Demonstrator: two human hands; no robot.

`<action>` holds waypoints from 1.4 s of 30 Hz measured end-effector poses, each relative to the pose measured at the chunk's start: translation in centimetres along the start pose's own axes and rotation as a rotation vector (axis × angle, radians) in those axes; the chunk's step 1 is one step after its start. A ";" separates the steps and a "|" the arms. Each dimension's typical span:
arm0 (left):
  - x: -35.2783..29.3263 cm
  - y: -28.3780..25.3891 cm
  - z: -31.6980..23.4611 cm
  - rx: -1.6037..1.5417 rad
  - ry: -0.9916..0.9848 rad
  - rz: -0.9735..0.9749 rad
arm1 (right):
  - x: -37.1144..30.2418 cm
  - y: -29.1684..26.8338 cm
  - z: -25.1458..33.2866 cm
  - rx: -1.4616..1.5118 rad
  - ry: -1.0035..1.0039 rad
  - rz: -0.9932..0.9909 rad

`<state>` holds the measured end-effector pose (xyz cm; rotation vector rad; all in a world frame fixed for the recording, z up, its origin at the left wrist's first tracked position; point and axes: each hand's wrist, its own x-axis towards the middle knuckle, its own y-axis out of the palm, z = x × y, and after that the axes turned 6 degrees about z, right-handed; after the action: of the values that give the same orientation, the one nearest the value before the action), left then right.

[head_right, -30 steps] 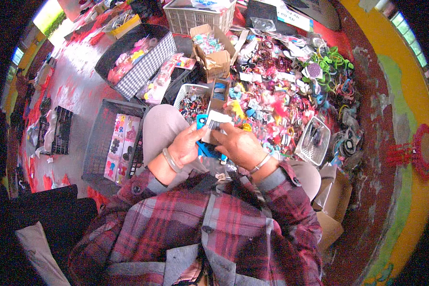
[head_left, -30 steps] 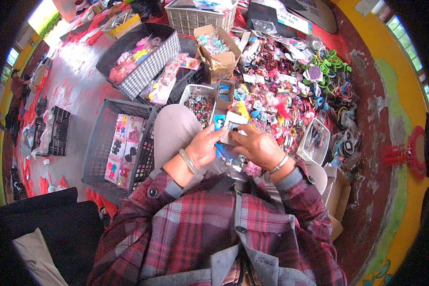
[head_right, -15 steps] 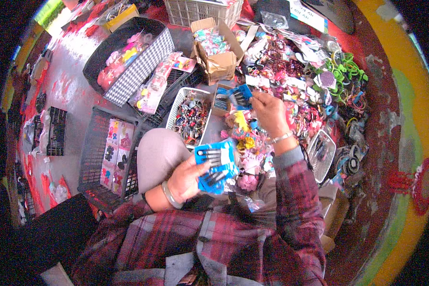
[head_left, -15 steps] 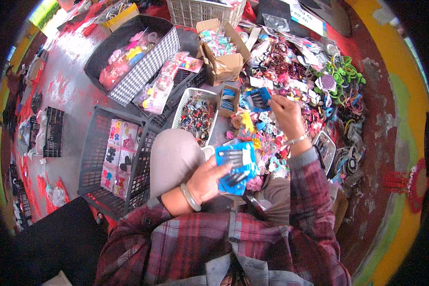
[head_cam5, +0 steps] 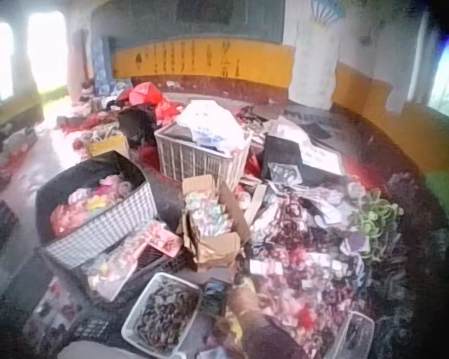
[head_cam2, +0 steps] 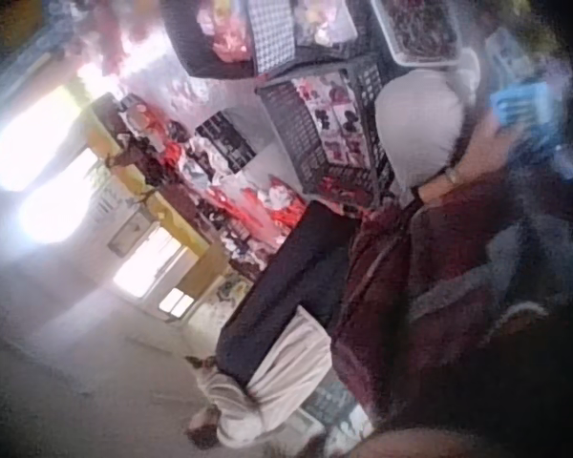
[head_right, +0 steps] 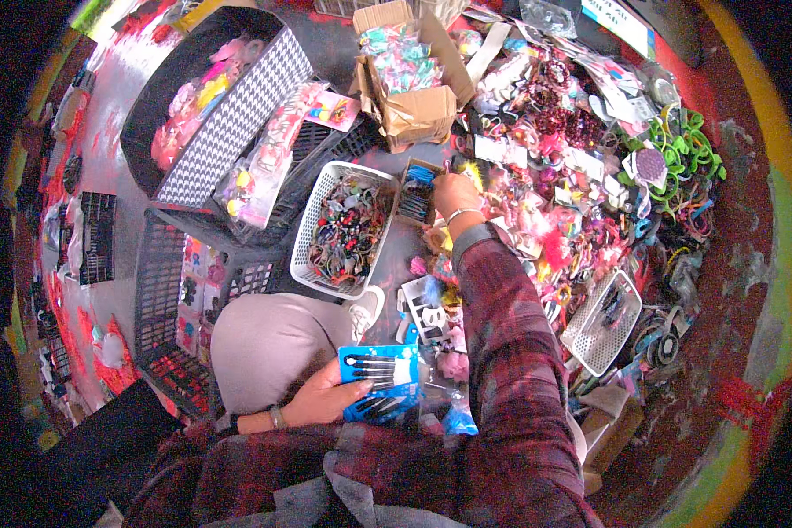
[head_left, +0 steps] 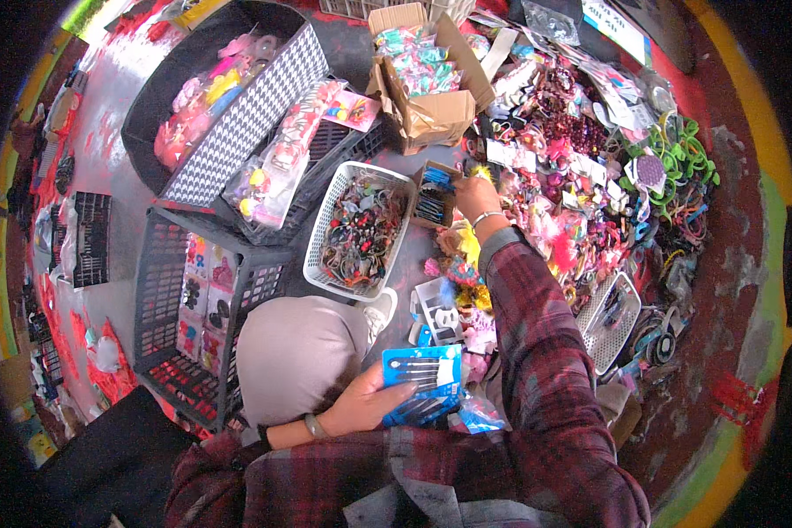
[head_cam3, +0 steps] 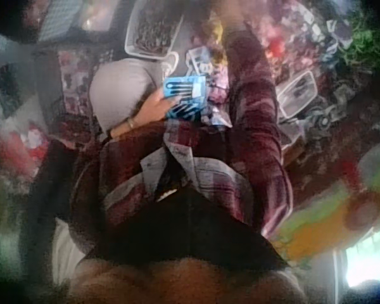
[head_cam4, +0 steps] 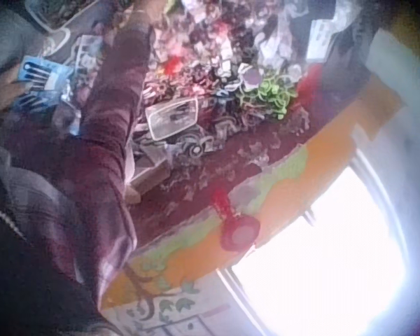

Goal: The person sits on the floor surrounded by baskets and boxes of hair accessories. They pick up small packages of hair clips, remove the clips from the packaging, and place them into a white basket.

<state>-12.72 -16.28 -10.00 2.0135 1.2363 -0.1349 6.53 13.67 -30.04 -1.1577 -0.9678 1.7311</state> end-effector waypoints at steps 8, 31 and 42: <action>0.9 -0.9 0.2 -0.025 -0.054 -0.084 | 3.3 1.8 1.2 -0.109 -0.041 0.157; 1.0 -0.7 0.4 0.001 -0.006 -0.129 | 3.2 2.0 0.8 -0.133 -0.007 0.138; 0.2 2.0 -1.2 -0.645 0.209 0.042 | -19.4 -15.8 3.5 1.432 -0.036 0.081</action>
<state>-11.35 -15.83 -8.13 1.5069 1.1691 0.4524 11.22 1.12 -8.60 -0.1874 0.4017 1.8549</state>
